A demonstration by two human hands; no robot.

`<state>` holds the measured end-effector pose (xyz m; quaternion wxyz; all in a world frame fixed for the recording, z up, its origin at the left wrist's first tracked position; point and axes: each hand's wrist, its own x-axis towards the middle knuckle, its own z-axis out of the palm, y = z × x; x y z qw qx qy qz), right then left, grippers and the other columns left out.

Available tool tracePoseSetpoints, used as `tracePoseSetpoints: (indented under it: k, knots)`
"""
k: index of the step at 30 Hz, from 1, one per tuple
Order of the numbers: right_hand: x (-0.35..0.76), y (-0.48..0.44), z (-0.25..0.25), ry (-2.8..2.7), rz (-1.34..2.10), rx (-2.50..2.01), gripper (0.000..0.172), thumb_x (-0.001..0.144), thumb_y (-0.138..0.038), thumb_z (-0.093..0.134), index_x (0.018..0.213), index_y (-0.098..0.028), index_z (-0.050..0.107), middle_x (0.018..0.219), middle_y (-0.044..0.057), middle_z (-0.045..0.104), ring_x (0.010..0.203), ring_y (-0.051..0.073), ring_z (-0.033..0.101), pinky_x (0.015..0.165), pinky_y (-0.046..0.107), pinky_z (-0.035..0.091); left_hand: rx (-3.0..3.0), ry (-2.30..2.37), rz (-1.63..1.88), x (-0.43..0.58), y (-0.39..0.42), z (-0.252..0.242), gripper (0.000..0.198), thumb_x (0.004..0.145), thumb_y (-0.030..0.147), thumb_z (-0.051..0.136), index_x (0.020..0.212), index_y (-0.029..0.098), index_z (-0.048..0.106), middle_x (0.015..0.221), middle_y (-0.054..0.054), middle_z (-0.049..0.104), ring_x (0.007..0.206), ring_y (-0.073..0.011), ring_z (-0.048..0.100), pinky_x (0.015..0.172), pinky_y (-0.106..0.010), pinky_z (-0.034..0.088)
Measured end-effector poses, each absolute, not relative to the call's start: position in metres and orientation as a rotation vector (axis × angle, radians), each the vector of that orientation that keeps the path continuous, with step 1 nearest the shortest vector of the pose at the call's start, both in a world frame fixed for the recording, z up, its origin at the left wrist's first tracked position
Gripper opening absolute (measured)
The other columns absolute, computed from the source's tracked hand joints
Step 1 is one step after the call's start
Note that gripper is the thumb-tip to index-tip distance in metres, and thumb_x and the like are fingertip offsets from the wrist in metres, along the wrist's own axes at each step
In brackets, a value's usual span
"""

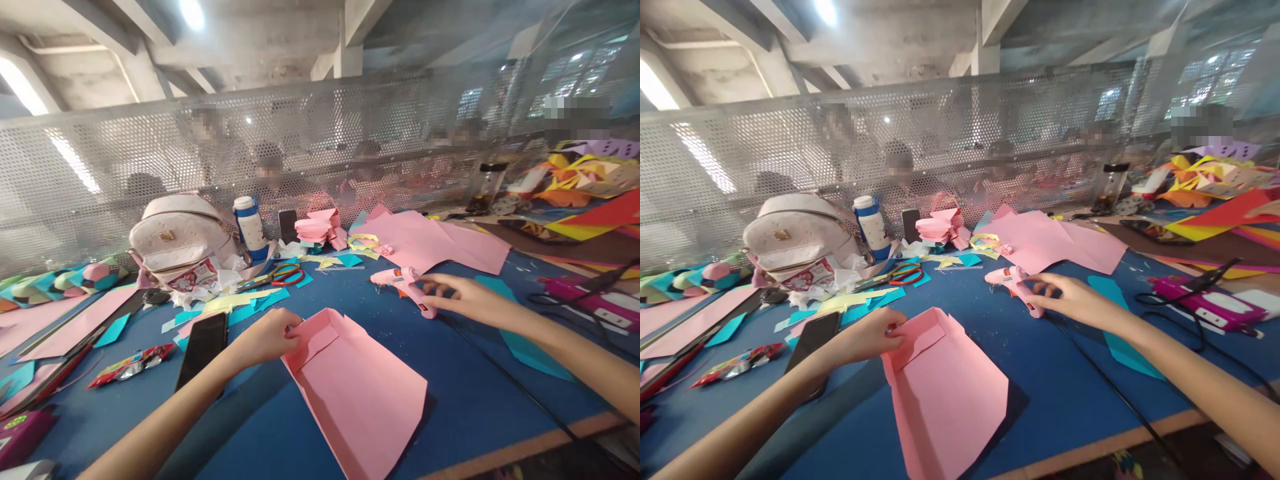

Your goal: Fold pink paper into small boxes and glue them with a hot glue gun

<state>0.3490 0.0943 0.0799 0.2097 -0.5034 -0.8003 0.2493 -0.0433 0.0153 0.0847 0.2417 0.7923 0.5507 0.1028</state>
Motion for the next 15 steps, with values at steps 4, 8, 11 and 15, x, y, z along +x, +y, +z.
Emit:
tracePoseSetpoints:
  k: [4, 8, 11, 15]
  knots:
    - [0.318, 0.100, 0.076, -2.262, 0.882, -1.426, 0.041, 0.085, -0.049, 0.056, 0.097, -0.011, 0.068, 0.065, 0.005, 0.066, 0.064, 0.021, 0.063, 0.063, 0.031, 0.048, 2.162, 1.497, 0.276, -0.043, 0.016, 0.086, 0.016, 0.063, 0.015, 0.046, 0.058, 0.019, 0.031, 0.059, 0.006, 0.029, 0.058, -0.0096, 0.027, 0.051, -0.027, 0.018]
    - [0.307, 0.099, 0.081, -2.184, 0.929, -1.415, 0.035, 0.081, -0.042, 0.054, 0.096, -0.014, 0.068, 0.065, 0.001, 0.059, 0.050, 0.013, 0.052, 0.048, 0.025, 0.041, 2.154, 1.491, 0.267, -0.043, 0.016, 0.086, 0.013, 0.064, 0.015, 0.045, 0.058, 0.020, 0.035, 0.059, 0.007, 0.029, 0.057, -0.0096, 0.028, 0.051, -0.027, 0.018]
    - [0.310, 0.090, 0.096, -2.132, 0.892, -1.391, 0.036, 0.083, -0.049, 0.051, 0.094, -0.019, 0.068, 0.063, -0.001, 0.051, 0.046, 0.010, 0.041, 0.041, 0.022, 0.030, 2.158, 1.501, 0.272, -0.043, 0.016, 0.085, 0.017, 0.064, 0.016, 0.046, 0.057, 0.019, 0.032, 0.058, 0.007, 0.026, 0.057, -0.0095, 0.026, 0.051, -0.027, 0.017]
    - [0.307, 0.060, 0.132, -2.244, 0.826, -1.283, 0.039, 0.093, -0.052, 0.042, 0.094, -0.022, 0.068, 0.059, -0.002, 0.046, 0.046, 0.011, 0.039, 0.043, 0.025, 0.027, 2.170, 1.505, 0.272, -0.042, 0.017, 0.084, 0.016, 0.063, 0.015, 0.046, 0.056, 0.019, 0.032, 0.058, 0.006, 0.027, 0.058, -0.0099, 0.028, 0.053, -0.028, 0.018]
